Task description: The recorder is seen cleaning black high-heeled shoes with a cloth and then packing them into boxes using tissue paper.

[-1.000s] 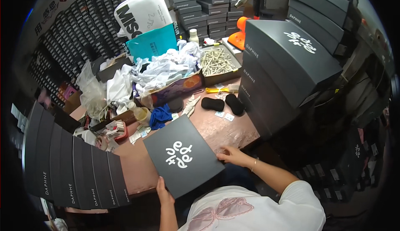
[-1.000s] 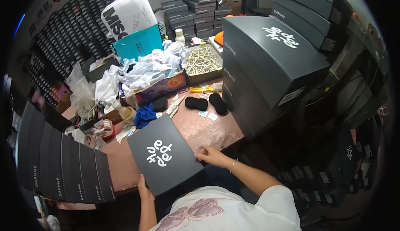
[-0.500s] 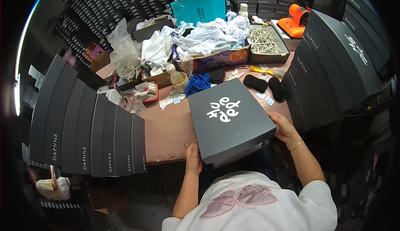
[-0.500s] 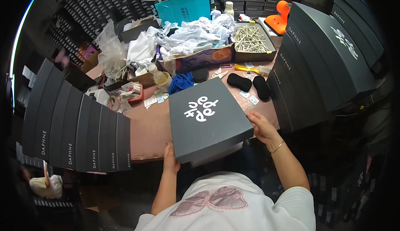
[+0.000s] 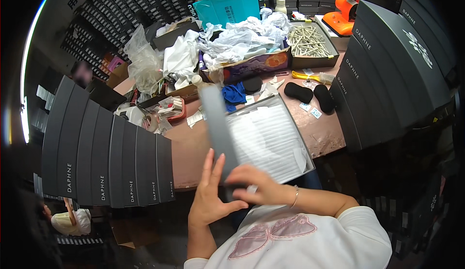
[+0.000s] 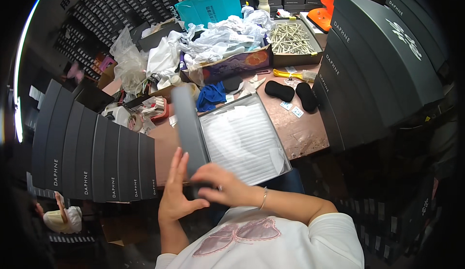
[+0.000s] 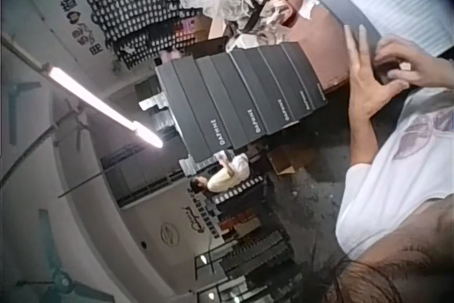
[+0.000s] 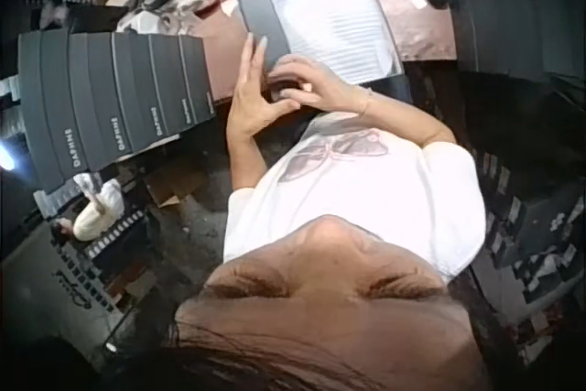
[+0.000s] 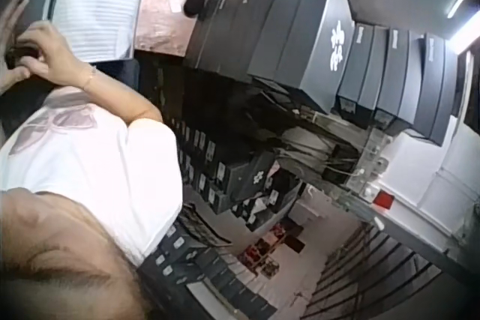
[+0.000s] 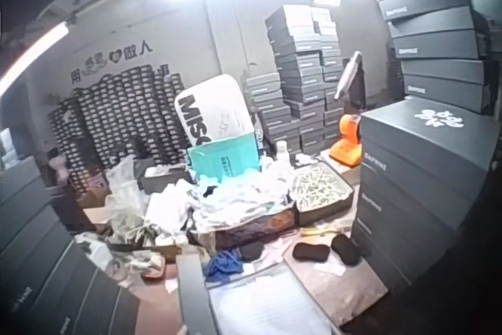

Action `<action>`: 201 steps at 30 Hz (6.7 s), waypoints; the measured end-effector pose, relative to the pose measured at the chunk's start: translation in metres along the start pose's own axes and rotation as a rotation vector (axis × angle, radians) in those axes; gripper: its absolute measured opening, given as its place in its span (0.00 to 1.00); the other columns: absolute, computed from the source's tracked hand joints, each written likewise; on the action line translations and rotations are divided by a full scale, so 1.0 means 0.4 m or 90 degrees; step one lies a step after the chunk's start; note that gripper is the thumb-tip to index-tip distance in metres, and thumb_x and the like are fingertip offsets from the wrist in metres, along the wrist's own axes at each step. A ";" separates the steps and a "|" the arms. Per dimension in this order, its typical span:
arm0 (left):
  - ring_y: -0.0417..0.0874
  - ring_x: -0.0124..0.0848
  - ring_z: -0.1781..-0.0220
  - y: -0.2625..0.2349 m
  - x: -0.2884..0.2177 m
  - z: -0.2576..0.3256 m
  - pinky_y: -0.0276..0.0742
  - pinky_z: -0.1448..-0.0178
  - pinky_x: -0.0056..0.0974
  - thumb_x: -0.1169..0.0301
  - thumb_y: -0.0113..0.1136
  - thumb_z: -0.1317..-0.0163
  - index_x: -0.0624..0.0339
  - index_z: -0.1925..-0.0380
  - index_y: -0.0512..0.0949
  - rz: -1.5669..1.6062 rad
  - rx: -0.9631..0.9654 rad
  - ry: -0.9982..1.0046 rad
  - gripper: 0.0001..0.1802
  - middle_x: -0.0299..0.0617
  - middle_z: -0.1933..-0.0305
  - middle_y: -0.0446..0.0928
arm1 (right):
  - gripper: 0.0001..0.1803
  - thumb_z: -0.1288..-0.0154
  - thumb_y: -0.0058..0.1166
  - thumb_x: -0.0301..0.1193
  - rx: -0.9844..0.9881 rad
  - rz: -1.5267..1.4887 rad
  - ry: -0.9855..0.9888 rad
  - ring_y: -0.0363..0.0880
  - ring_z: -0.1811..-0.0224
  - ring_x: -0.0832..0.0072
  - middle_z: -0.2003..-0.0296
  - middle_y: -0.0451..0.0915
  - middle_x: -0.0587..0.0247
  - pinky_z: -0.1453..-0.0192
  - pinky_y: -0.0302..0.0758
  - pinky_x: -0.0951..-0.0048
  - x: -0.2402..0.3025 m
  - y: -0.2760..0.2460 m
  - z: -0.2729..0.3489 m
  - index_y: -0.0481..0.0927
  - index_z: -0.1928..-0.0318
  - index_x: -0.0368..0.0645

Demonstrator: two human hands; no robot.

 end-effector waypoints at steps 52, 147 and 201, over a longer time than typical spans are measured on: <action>0.48 0.49 0.23 0.452 0.315 -0.271 0.41 0.25 0.60 0.45 0.59 0.41 0.50 0.31 0.62 -0.309 0.039 -0.017 0.41 0.54 0.26 0.53 | 0.23 0.43 0.65 0.37 -0.335 0.495 0.210 0.80 0.55 0.61 0.58 0.80 0.51 0.49 0.75 0.66 -0.554 -0.541 -0.110 0.78 0.50 0.37; 0.79 0.44 0.50 -0.222 0.334 0.186 0.75 0.41 0.48 0.50 0.46 0.30 0.64 0.50 0.72 0.270 -0.905 0.078 0.26 0.47 0.51 0.76 | 0.19 0.40 0.59 0.31 -0.437 -0.253 0.211 0.77 0.45 0.68 0.48 0.77 0.49 0.38 0.72 0.68 -0.006 -0.368 0.089 0.75 0.50 0.36; 0.73 0.49 0.38 0.249 0.031 -0.009 0.69 0.35 0.59 0.33 0.33 0.34 0.58 0.34 0.62 1.257 -0.262 -0.391 0.43 0.53 0.37 0.69 | 0.10 0.46 0.62 0.31 0.154 0.650 -0.156 0.77 0.73 0.69 0.75 0.73 0.64 0.66 0.71 0.69 0.002 -0.098 -0.144 0.76 0.66 0.44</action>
Point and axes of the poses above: each hand's wrist, its own z-axis away from the middle knuckle, its own y-axis out of the palm, x = y × z, the point moved 3 cm from there along -z, towards the middle knuckle
